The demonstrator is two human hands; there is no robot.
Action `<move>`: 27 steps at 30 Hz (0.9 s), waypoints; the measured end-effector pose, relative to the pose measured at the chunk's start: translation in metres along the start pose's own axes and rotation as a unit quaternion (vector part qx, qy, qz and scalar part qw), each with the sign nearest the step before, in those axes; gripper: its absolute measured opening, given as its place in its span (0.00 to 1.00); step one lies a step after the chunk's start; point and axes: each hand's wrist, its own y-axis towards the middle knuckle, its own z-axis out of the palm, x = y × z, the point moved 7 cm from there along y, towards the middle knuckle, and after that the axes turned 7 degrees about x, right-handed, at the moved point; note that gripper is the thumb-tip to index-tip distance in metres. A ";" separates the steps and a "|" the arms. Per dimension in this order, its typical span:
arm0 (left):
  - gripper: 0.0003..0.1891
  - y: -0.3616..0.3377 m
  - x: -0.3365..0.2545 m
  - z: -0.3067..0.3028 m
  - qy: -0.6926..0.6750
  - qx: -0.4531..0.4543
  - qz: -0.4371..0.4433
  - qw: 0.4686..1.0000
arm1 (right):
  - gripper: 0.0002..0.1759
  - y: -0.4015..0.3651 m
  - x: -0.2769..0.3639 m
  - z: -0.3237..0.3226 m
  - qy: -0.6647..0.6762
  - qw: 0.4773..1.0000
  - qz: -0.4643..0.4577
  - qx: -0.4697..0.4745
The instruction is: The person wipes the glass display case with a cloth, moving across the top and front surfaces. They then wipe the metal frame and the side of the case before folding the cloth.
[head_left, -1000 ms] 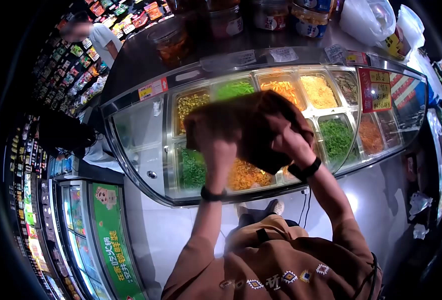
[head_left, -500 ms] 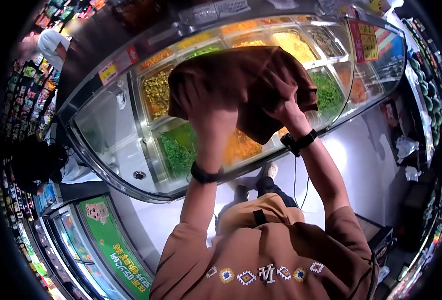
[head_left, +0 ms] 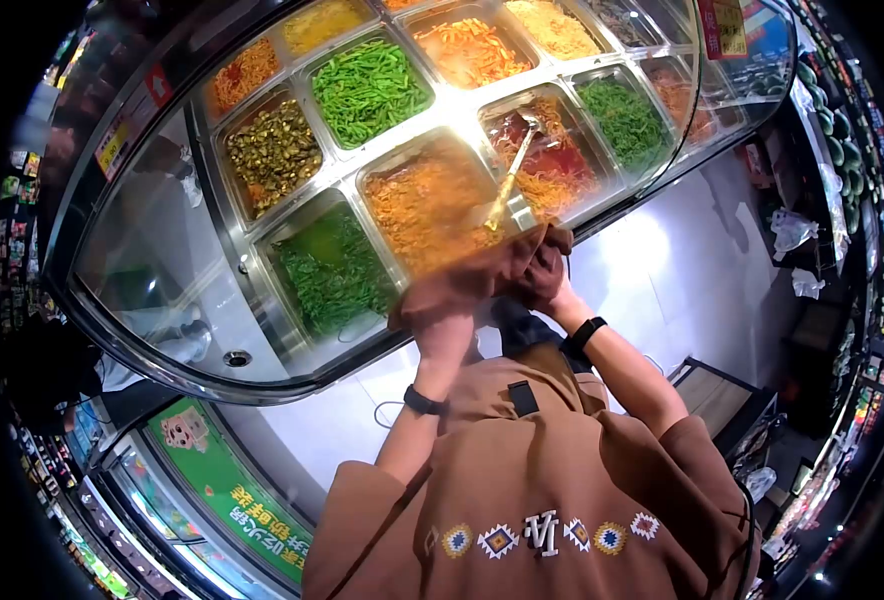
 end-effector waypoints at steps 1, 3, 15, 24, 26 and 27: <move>0.10 -0.010 0.003 0.013 -0.012 0.013 0.001 1.000 | 0.18 -0.008 -0.007 0.007 0.044 0.998 0.032 -0.012; 0.11 -0.027 0.009 0.046 0.002 0.031 0.013 0.999 | 0.16 -0.010 -0.008 0.005 0.045 0.999 -0.002 0.004; 0.18 -0.001 -0.016 0.054 -0.020 0.037 -0.111 0.993 | 0.19 0.018 -0.086 -0.040 0.442 0.870 0.161 0.144; 0.37 0.189 -0.102 -0.092 0.148 -0.186 -0.090 0.967 | 0.35 0.178 -0.114 -0.236 0.105 0.979 -0.173 -0.036; 0.26 0.226 -0.113 -0.116 0.185 -0.208 -0.070 0.958 | 0.34 0.208 -0.128 -0.253 0.080 0.969 -0.225 -0.061; 0.24 0.244 -0.108 -0.122 0.184 -0.235 -0.078 0.951 | 0.35 0.216 -0.125 -0.266 0.000 0.974 -0.221 -0.045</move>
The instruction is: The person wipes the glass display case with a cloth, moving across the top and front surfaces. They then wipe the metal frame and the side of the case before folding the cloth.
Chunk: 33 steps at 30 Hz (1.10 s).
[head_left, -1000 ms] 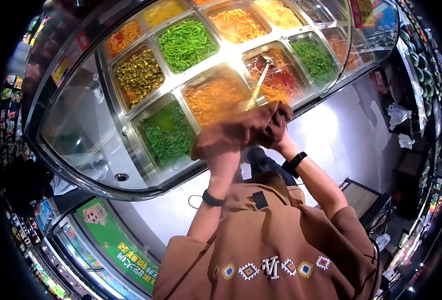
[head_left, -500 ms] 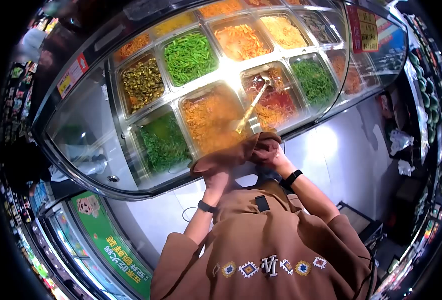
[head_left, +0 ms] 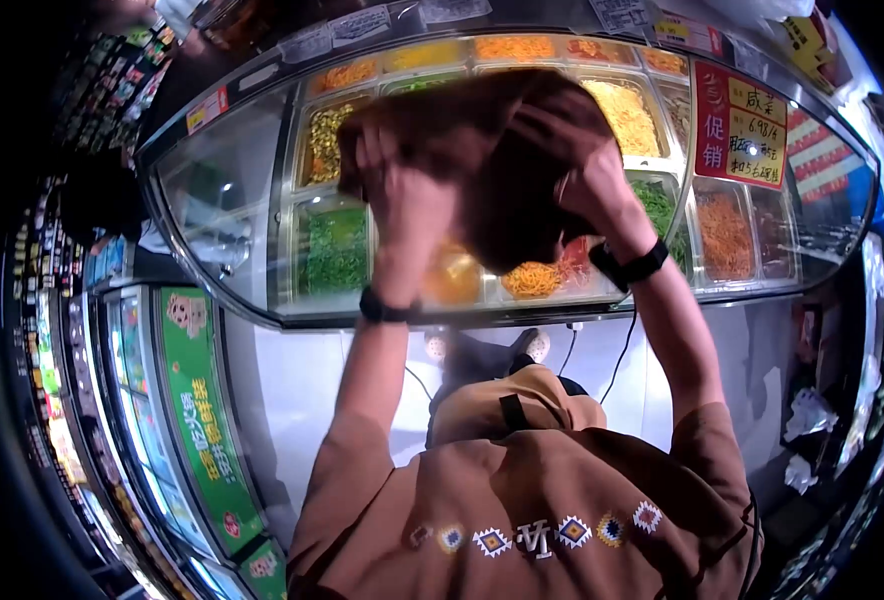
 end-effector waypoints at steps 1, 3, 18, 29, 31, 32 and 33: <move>0.23 0.018 -0.003 -0.001 0.004 0.025 -0.024 0.999 | 0.34 0.000 -0.017 0.004 -0.008 1.000 0.025 0.009; 0.26 0.046 -0.010 -0.001 0.005 0.013 -0.010 1.000 | 0.31 0.010 -0.043 0.002 0.004 0.999 0.044 0.008; 0.24 -0.016 -0.054 0.002 -0.024 -0.008 -0.008 1.000 | 0.34 -0.051 -0.017 0.000 0.112 0.985 0.112 -0.068; 0.34 -0.199 -0.065 0.073 -0.202 0.353 -0.114 0.906 | 0.12 -0.226 0.056 0.105 0.080 0.984 0.159 -0.019; 0.33 -0.237 -0.063 0.089 -0.176 0.365 -0.087 0.910 | 0.10 -0.250 0.069 0.125 0.067 0.988 0.133 -0.031; 0.32 -0.259 -0.061 0.101 -0.154 0.341 -0.067 0.925 | 0.09 -0.267 0.074 0.138 0.072 0.989 0.128 -0.021; 0.27 -0.280 -0.060 0.116 -0.084 0.447 -0.057 0.889 | 0.12 -0.279 0.075 0.149 0.072 0.988 0.134 -0.002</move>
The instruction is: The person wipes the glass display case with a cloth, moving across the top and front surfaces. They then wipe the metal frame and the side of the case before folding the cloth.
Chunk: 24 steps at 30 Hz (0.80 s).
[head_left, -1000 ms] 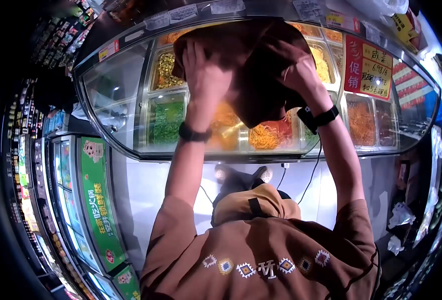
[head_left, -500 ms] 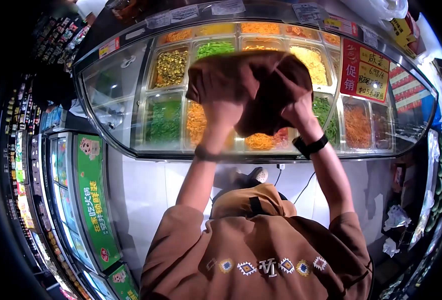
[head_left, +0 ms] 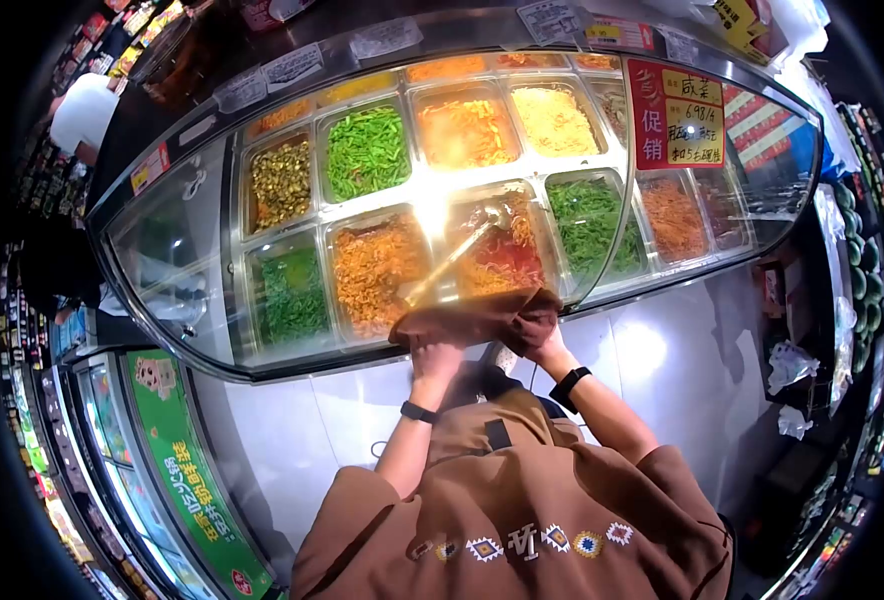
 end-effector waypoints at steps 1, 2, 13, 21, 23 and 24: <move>0.25 -0.005 0.004 0.016 0.018 -0.020 0.018 0.999 | 0.16 -0.006 -0.002 0.007 -0.003 1.000 0.007 0.018; 0.22 -0.009 0.010 0.038 0.036 -0.041 0.035 0.998 | 0.16 -0.005 0.000 0.004 0.017 1.000 0.002 -0.014; 0.17 -0.006 0.008 0.057 0.029 -0.202 0.095 0.974 | 0.15 -0.018 -0.013 0.001 0.028 0.995 0.089 0.014; 0.25 0.064 -0.094 -0.118 -0.068 -0.206 0.098 0.971 | 0.33 0.072 -0.047 -0.099 -0.026 0.985 0.084 -0.151; 0.26 0.074 -0.112 -0.153 -0.062 -0.289 0.129 0.947 | 0.37 0.105 -0.051 -0.131 0.013 0.986 0.082 -0.147; 0.24 0.082 -0.121 -0.173 -0.057 -0.334 0.123 0.933 | 0.36 0.114 -0.062 -0.138 0.044 0.981 0.099 -0.159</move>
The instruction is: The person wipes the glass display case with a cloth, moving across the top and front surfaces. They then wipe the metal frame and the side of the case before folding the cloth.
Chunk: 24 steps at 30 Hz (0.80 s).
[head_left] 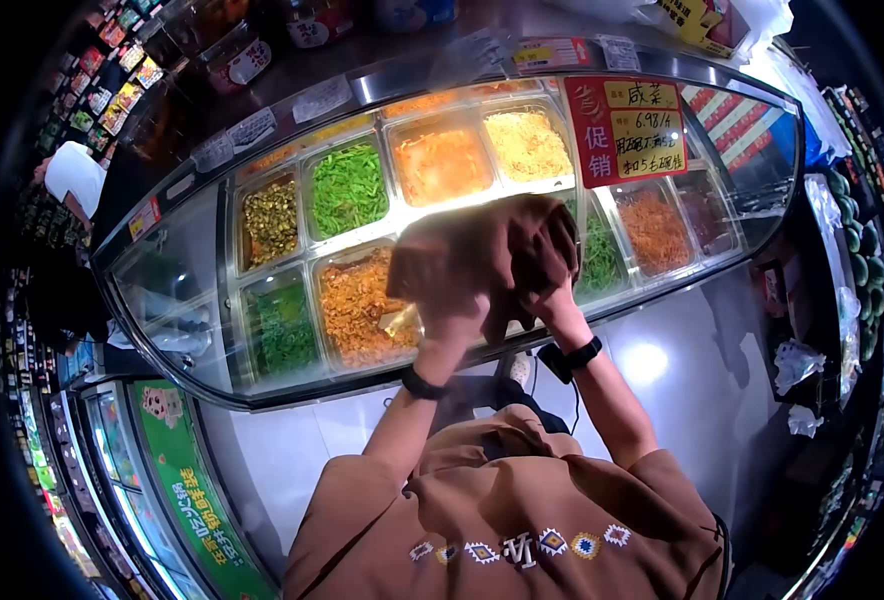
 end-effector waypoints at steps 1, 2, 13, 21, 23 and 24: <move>0.22 0.020 -0.009 -0.012 0.011 -0.045 0.002 0.999 | 0.35 0.011 -0.005 -0.003 0.029 0.999 0.024 -0.010; 0.21 0.042 -0.016 -0.021 0.034 -0.044 0.006 0.998 | 0.33 0.031 0.004 -0.009 0.020 0.999 0.030 -0.015; 0.25 0.154 -0.027 -0.051 0.122 -0.114 0.067 0.984 | 0.27 0.157 0.025 -0.018 0.038 0.993 -0.025 -0.106; 0.23 0.097 -0.036 -0.037 0.181 -0.120 -0.001 0.976 | 0.29 0.119 0.026 -0.031 0.040 0.996 -0.028 -0.080; 0.29 0.069 -0.037 -0.031 0.087 -0.079 0.008 0.993 | 0.26 0.095 0.028 -0.039 0.092 0.990 -0.053 -0.090; 0.30 0.049 -0.030 -0.018 0.083 -0.062 0.017 0.994 | 0.26 0.083 0.033 -0.039 0.078 0.993 -0.054 -0.075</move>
